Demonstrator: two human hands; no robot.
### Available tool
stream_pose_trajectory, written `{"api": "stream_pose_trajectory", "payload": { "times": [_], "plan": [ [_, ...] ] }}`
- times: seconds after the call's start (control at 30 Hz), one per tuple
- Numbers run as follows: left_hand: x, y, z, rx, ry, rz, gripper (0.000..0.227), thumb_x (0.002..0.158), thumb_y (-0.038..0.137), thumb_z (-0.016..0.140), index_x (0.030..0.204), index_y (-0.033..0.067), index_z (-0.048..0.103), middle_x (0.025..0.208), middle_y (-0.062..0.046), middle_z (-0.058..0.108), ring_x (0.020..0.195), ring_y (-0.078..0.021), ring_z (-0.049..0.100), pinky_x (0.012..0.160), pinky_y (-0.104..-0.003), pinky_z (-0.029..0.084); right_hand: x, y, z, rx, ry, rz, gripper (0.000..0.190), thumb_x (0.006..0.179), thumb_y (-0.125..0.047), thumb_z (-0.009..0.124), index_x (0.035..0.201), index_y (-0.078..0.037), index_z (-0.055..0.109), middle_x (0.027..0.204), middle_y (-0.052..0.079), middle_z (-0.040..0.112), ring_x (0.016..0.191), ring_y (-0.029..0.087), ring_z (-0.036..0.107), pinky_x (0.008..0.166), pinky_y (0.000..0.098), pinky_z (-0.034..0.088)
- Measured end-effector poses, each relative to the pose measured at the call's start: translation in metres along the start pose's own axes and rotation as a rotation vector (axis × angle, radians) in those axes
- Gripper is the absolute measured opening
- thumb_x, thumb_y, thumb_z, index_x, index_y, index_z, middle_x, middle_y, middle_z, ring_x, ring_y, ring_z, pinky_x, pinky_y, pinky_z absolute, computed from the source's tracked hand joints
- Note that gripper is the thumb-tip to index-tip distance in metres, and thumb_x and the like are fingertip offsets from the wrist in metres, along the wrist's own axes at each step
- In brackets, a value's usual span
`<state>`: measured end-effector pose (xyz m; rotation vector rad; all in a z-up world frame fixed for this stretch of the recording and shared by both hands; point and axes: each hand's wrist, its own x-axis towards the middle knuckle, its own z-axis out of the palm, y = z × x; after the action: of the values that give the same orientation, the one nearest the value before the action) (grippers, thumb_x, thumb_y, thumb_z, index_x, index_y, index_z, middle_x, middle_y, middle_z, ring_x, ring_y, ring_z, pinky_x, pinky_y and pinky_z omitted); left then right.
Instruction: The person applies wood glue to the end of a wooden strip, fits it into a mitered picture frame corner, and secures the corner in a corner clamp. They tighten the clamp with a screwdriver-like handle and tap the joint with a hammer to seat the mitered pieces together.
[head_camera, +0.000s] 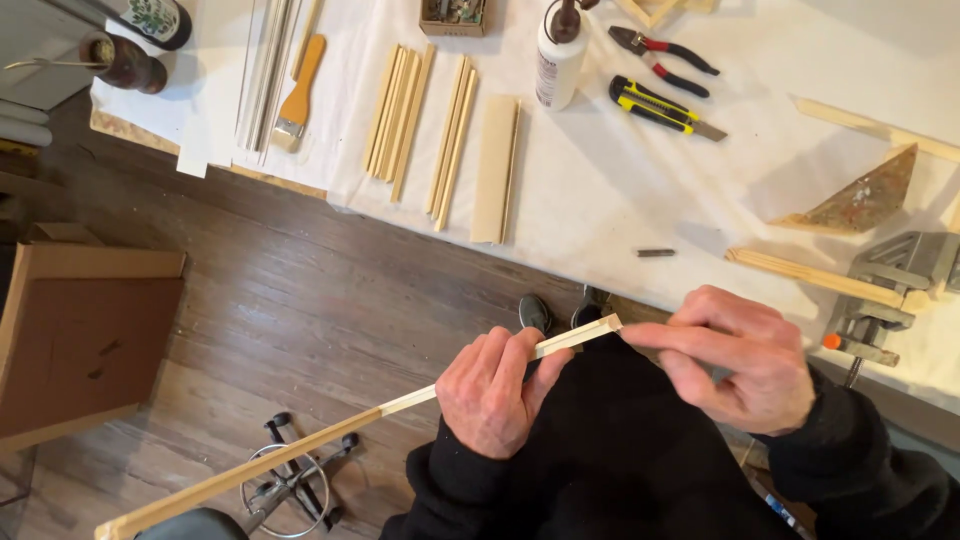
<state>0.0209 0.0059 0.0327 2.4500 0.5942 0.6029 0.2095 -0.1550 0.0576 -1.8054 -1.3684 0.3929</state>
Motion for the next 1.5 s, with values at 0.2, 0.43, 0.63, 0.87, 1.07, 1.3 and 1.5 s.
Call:
{"api": "stream_pose_trajectory", "payload": {
  "times": [0.2,0.43,0.63,0.87,1.07,1.3,1.5],
  "plan": [
    [-0.003,0.008,-0.001,-0.008,0.013,0.011,0.026,0.095,0.032,0.077,0.094,0.0084,0.066,0.071,-0.003,0.05,0.062,-0.0213,0.056,0.055,-0.035,0.045,-0.005,-0.005,-0.005,0.019,0.041,0.091,0.036,0.081,0.001,0.067,0.112,-0.011,0.078,0.076,0.0,0.062,0.061,0.011,0.059,0.055,0.0261,0.046],
    [-0.008,0.015,-0.002,-0.026,0.021,0.01,0.027,0.096,0.032,0.076,0.096,0.0078,0.066,0.073,-0.003,0.051,0.063,-0.0213,0.057,0.055,-0.035,0.045,-0.003,-0.011,-0.005,0.005,0.023,0.048,0.037,0.08,0.0,0.068,0.114,-0.012,0.078,0.077,0.0,0.063,0.062,0.011,0.059,0.056,0.0263,0.047],
    [-0.012,0.018,-0.003,-0.009,0.014,0.008,0.028,0.096,0.033,0.077,0.096,0.0075,0.066,0.071,-0.003,0.05,0.061,-0.0205,0.055,0.054,-0.035,0.044,-0.005,-0.015,-0.007,-0.019,0.019,0.049,0.035,0.081,-0.002,0.07,0.113,-0.012,0.078,0.077,0.0,0.063,0.061,0.011,0.059,0.055,0.027,0.047],
    [-0.013,0.02,-0.001,-0.027,0.016,0.012,0.028,0.097,0.032,0.077,0.097,0.0072,0.066,0.072,-0.003,0.051,0.062,-0.0199,0.056,0.054,-0.035,0.044,-0.007,-0.016,-0.011,-0.026,0.028,0.05,0.035,0.08,-0.001,0.068,0.112,-0.012,0.078,0.076,0.0,0.064,0.061,0.011,0.06,0.055,0.0269,0.047],
    [-0.012,0.024,-0.003,-0.027,0.022,0.021,0.027,0.096,0.032,0.077,0.097,0.0076,0.066,0.073,-0.003,0.051,0.064,-0.0215,0.056,0.056,-0.035,0.045,-0.007,-0.017,-0.013,-0.045,0.03,0.044,0.036,0.079,0.0,0.069,0.111,-0.012,0.078,0.076,0.001,0.064,0.061,0.011,0.06,0.055,0.0274,0.047],
    [-0.009,0.024,-0.003,-0.036,0.021,0.022,0.026,0.096,0.031,0.076,0.098,0.0076,0.066,0.074,-0.003,0.053,0.065,-0.022,0.057,0.057,-0.035,0.046,-0.009,-0.013,-0.017,-0.063,0.04,0.064,0.038,0.076,0.002,0.069,0.109,-0.012,0.079,0.075,0.0,0.064,0.06,0.011,0.06,0.054,0.027,0.047],
    [-0.009,0.022,-0.004,-0.044,0.027,0.033,0.026,0.097,0.031,0.076,0.098,0.0068,0.066,0.074,-0.003,0.053,0.064,-0.021,0.057,0.056,-0.035,0.046,-0.01,-0.01,-0.019,-0.051,0.046,0.004,0.036,0.077,0.002,0.068,0.109,-0.011,0.078,0.075,0.001,0.063,0.063,0.012,0.062,0.056,0.0275,0.049]
  ]
}}
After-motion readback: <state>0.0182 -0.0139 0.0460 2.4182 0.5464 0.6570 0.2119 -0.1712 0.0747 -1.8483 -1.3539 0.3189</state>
